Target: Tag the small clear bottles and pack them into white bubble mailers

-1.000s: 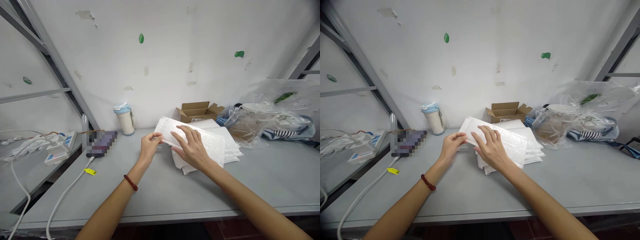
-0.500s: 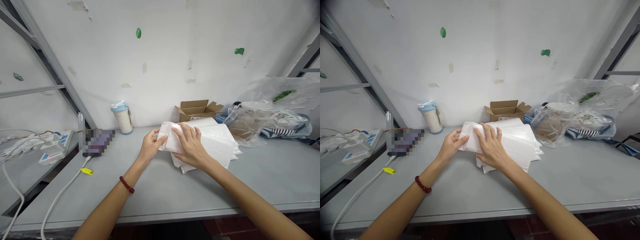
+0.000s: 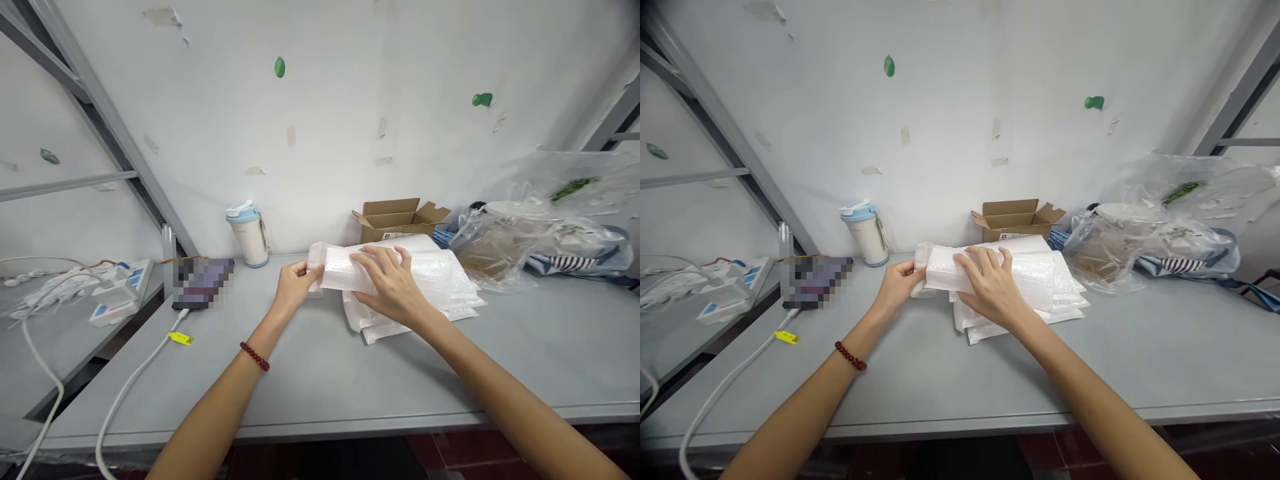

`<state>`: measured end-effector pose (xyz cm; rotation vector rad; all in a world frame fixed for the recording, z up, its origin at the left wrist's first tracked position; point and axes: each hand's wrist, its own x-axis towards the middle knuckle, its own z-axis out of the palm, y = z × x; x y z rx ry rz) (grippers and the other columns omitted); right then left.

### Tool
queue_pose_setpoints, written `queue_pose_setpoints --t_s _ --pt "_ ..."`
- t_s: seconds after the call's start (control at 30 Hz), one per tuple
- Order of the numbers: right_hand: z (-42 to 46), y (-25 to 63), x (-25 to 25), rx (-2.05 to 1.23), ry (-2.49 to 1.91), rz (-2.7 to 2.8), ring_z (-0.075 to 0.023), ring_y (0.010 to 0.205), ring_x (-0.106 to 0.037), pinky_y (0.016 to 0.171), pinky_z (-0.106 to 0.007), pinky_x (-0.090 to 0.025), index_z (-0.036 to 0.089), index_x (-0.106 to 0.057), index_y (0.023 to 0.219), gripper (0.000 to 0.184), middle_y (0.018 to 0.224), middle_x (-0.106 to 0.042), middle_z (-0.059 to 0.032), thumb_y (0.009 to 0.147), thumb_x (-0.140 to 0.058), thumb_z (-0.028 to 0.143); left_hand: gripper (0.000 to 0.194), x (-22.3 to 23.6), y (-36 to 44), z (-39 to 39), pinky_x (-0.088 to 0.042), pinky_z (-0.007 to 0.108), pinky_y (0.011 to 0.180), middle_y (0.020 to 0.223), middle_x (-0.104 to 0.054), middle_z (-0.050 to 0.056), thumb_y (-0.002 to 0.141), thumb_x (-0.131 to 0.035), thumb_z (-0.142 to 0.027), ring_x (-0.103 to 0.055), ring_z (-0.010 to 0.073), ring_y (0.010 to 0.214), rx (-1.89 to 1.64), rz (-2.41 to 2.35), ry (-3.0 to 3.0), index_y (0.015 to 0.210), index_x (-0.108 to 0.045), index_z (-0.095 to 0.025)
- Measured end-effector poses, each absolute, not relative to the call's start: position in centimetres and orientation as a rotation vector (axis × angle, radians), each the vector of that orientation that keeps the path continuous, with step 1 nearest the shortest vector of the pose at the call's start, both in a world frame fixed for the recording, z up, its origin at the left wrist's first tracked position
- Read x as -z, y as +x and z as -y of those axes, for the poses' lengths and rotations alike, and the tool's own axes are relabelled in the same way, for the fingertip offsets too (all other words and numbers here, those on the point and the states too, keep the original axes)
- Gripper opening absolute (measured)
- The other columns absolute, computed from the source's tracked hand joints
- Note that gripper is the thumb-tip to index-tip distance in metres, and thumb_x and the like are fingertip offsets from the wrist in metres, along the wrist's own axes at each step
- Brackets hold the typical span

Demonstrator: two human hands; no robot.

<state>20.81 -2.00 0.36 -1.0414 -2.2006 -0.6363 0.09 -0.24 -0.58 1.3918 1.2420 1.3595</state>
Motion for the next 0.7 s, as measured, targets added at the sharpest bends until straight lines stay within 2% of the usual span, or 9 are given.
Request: queue_pose_setpoints --t_s 0.13,0.37,0.7 --pt "1.4 21.1 -0.1 0.656 -1.024 2.121 -0.0268 0.109 -0.05 0.095 -0.047 -0.025 0.019 -0.045 0.118 0.041 0.118 -0.056 -0.015 0.08 -0.057 0.026 0.033 -0.4 -1.9 -0.1 -0.042 0.023 0.053 0.065 -0.064 0.005 0.067 -0.064 -0.046 -0.057 0.0157 0.062 -1.23 -1.357 1.458 0.067 -0.069 -0.013" --pt "1.0 21.4 0.1 0.547 -1.097 2.08 -0.0284 0.107 -0.05 0.092 -0.045 -0.028 0.021 -0.045 0.119 0.041 0.118 -0.056 -0.0139 0.08 -0.056 0.028 0.011 -0.2 -6.1 -1.3 -0.033 0.023 0.048 0.053 -0.057 0.001 0.054 -0.066 -0.027 -0.047 0.0132 0.052 -0.868 -1.666 1.727 0.054 -0.066 -0.016" --pt "1.0 21.3 0.1 0.525 -1.165 2.13 -0.0285 0.108 -0.049 0.091 -0.043 -0.029 0.019 -0.047 0.118 0.04 0.12 -0.055 -0.0137 0.082 -0.056 0.033 0.013 0.7 -7.1 -1.6 -0.032 0.024 0.051 0.059 -0.064 0.004 0.055 -0.069 -0.028 -0.05 0.0142 0.055 -0.793 -1.574 1.708 0.058 -0.068 -0.016"
